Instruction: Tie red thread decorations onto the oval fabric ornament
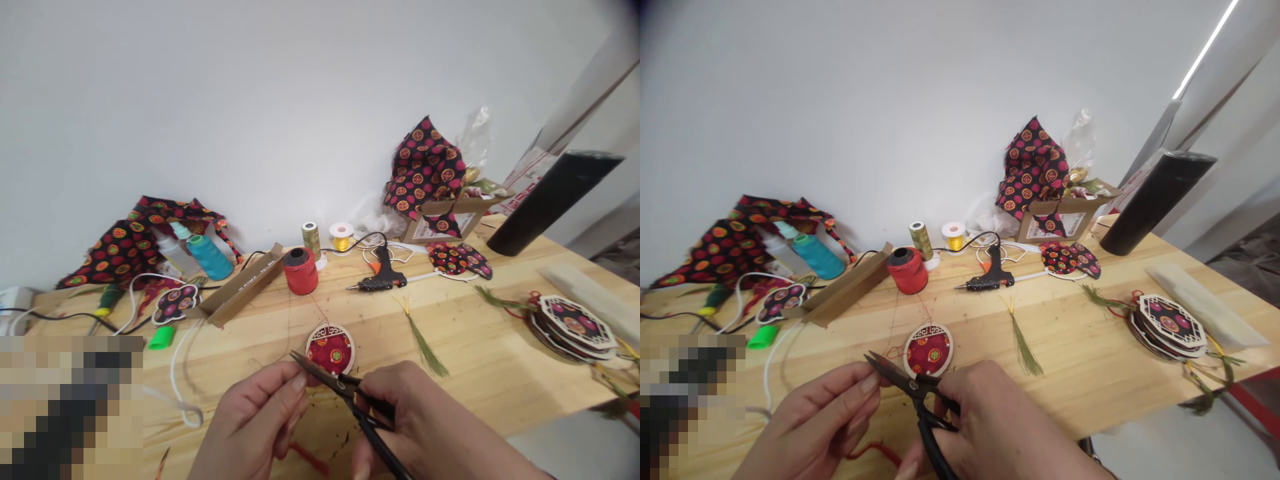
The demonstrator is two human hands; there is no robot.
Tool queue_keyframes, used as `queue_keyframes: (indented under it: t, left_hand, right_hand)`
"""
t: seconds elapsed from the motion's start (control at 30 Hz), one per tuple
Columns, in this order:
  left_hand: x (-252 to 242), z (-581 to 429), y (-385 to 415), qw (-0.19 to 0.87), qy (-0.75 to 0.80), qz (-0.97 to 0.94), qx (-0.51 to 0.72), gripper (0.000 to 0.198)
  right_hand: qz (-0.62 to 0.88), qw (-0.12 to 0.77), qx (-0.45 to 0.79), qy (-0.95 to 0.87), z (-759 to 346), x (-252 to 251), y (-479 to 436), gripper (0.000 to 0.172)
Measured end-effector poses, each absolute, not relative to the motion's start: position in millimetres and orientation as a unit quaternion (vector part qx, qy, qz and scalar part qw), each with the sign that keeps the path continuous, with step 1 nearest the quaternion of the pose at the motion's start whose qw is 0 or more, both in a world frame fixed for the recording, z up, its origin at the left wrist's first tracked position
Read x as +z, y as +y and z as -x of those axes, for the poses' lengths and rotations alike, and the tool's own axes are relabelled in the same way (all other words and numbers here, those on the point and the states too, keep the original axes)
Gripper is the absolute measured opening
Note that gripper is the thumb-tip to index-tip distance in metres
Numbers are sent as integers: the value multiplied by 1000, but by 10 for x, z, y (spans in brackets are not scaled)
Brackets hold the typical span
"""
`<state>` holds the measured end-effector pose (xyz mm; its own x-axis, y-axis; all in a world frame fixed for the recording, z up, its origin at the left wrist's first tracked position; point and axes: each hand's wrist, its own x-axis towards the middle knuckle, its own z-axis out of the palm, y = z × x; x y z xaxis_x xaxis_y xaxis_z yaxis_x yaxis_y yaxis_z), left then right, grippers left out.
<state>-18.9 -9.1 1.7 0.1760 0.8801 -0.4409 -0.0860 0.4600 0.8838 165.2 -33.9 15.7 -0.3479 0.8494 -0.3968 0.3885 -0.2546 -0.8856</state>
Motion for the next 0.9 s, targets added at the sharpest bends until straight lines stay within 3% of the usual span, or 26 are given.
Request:
queue_keyframes:
  t: [0.23, 0.37, 0.57, 0.73, 0.9]
  left_hand:
    - [-6, 197, -102, 668, 530, -373, 366, 19]
    - [-39, 249, -90, 642, 547, -380, 380, 17]
    - [43, 251, -82, 508, 554, -508, 422, 7]
    - [137, 162, -55, 507, 504, -569, 405, 13]
    - [100, 156, -17, 496, 520, -582, 380, 12]
  right_hand:
    - [563, 165, 554, -590, -1665, 117, -331, 13]
    - [543, 213, 562, -586, -1716, 39, -369, 22]
    - [509, 255, 606, -557, -1776, -29, -352, 20]
    - [469, 267, 642, -544, -1787, -129, -329, 19]
    - [436, 288, 648, -554, -1886, -122, -386, 45]
